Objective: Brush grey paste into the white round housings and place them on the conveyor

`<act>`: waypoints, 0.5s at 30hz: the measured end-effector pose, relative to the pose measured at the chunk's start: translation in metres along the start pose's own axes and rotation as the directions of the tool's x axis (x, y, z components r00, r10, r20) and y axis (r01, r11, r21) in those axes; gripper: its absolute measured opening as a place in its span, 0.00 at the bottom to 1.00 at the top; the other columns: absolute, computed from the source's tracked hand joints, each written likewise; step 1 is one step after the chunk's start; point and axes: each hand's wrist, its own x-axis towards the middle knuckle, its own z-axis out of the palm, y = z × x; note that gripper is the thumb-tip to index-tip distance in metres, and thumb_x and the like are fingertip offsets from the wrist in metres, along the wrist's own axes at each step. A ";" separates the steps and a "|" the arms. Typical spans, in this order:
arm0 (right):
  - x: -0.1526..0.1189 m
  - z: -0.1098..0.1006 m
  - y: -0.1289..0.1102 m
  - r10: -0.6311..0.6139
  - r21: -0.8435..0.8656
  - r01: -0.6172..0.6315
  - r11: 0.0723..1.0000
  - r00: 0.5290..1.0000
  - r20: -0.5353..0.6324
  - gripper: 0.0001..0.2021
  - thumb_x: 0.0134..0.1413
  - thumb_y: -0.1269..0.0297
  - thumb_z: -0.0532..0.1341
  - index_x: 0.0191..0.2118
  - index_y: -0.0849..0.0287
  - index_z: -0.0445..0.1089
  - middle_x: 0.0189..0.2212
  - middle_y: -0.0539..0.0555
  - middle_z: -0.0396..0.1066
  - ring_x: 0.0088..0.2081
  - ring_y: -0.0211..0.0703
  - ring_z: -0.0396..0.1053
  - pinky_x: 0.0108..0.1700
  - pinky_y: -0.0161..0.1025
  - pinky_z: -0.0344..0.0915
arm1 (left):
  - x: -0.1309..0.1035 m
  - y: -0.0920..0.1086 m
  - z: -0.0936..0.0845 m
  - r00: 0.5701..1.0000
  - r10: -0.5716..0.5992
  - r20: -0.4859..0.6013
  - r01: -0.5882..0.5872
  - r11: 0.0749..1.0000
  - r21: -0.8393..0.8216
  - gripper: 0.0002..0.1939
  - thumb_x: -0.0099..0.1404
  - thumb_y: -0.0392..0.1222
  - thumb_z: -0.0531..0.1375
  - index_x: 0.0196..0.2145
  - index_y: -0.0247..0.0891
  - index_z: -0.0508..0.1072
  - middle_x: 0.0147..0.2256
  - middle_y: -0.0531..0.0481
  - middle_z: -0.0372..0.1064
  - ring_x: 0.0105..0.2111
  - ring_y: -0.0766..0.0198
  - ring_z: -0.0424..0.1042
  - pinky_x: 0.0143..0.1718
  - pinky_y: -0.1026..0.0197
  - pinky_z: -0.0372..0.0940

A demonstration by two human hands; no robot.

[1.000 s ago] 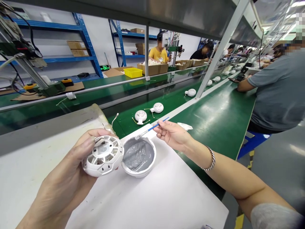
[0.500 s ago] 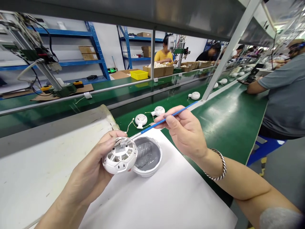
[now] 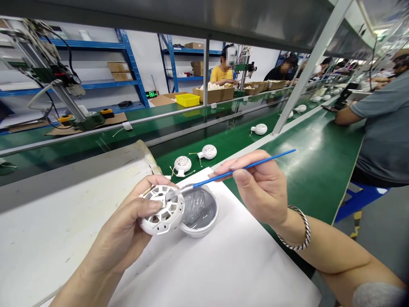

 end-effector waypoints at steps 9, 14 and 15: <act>0.003 -0.016 -0.012 -0.239 -0.254 0.198 0.947 0.960 -0.143 0.03 0.63 0.60 0.57 0.41 0.47 0.67 0.34 0.49 0.76 0.38 0.43 0.76 0.40 0.45 0.74 | -0.003 -0.003 0.011 0.972 0.182 -0.147 -0.182 0.983 0.014 0.16 0.46 0.39 0.67 0.34 0.45 0.71 0.34 0.52 0.71 0.25 0.65 0.67 0.23 0.66 0.61; 0.003 -0.015 -0.023 -0.517 -0.595 0.600 0.536 0.790 0.330 0.07 0.60 0.67 0.59 0.35 0.45 0.71 0.35 0.47 0.76 0.35 0.37 0.73 0.36 0.39 0.69 | -0.009 -0.012 0.018 0.948 0.305 -0.092 -0.298 0.951 0.082 0.16 0.47 0.40 0.68 0.35 0.47 0.71 0.42 0.51 0.70 0.31 0.61 0.71 0.27 0.65 0.66; 0.003 -0.013 -0.022 -0.536 -0.615 0.668 0.420 0.729 0.426 0.08 0.58 0.68 0.61 0.33 0.45 0.73 0.36 0.46 0.76 0.34 0.36 0.72 0.35 0.37 0.68 | -0.010 -0.013 0.018 0.944 0.318 -0.085 -0.311 0.946 0.093 0.16 0.47 0.42 0.69 0.35 0.47 0.72 0.42 0.52 0.69 0.32 0.59 0.71 0.27 0.64 0.67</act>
